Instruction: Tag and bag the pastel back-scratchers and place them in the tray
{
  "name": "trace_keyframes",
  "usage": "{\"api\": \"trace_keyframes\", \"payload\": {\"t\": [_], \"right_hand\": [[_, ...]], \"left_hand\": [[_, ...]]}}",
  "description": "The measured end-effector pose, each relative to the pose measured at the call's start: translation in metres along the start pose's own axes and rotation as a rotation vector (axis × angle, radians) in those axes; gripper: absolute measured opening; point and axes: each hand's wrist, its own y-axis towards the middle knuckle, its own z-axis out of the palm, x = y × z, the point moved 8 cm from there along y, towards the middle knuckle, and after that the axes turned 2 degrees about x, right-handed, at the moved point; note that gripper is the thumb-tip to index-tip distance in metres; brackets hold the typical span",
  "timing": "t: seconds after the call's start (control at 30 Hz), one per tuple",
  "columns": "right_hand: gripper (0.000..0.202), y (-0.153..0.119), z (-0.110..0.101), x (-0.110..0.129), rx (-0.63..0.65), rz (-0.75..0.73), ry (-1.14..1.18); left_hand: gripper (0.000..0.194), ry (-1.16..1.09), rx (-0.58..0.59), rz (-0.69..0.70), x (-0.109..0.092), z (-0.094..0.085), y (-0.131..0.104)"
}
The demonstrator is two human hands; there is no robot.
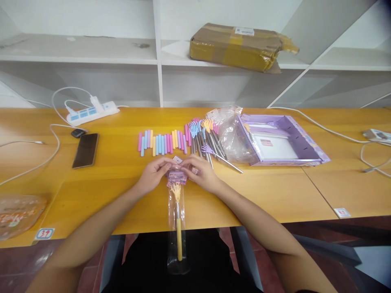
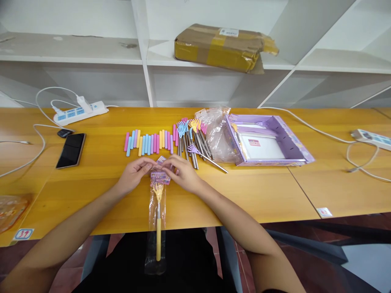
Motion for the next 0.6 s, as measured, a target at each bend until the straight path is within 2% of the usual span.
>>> {"api": "trace_keyframes", "payload": {"t": [0.03, 0.1, 0.2, 0.3, 0.4, 0.53, 0.6], "right_hand": [[0.009, 0.000, -0.002, 0.001, -0.024, -0.006, 0.000], [0.006, 0.000, -0.009, 0.004, -0.102, -0.015, -0.007], [0.006, -0.001, -0.016, 0.009, -0.150, -0.048, -0.005], [0.006, -0.001, -0.009, 0.016, -0.011, -0.112, 0.001], [0.009, -0.002, -0.002, 0.019, 0.102, -0.153, -0.049], [0.006, -0.002, -0.002, 0.018, 0.162, -0.174, -0.049], [0.005, -0.002, 0.001, 0.017, 0.188, -0.166, -0.004]], "left_hand": [[0.036, -0.050, 0.022, -0.011, 0.002, 0.003, -0.001], [0.045, -0.130, 0.063, -0.044, 0.007, 0.008, -0.002], [0.045, -0.039, 0.120, -0.111, 0.013, 0.017, -0.004], [0.031, 0.060, 0.115, -0.170, 0.018, 0.019, -0.005], [0.024, -0.001, 0.132, -0.173, 0.017, 0.022, -0.006], [0.036, -0.099, 0.233, -0.168, 0.011, 0.032, -0.009], [0.036, -0.120, 0.245, -0.189, 0.012, 0.034, -0.010]]}}
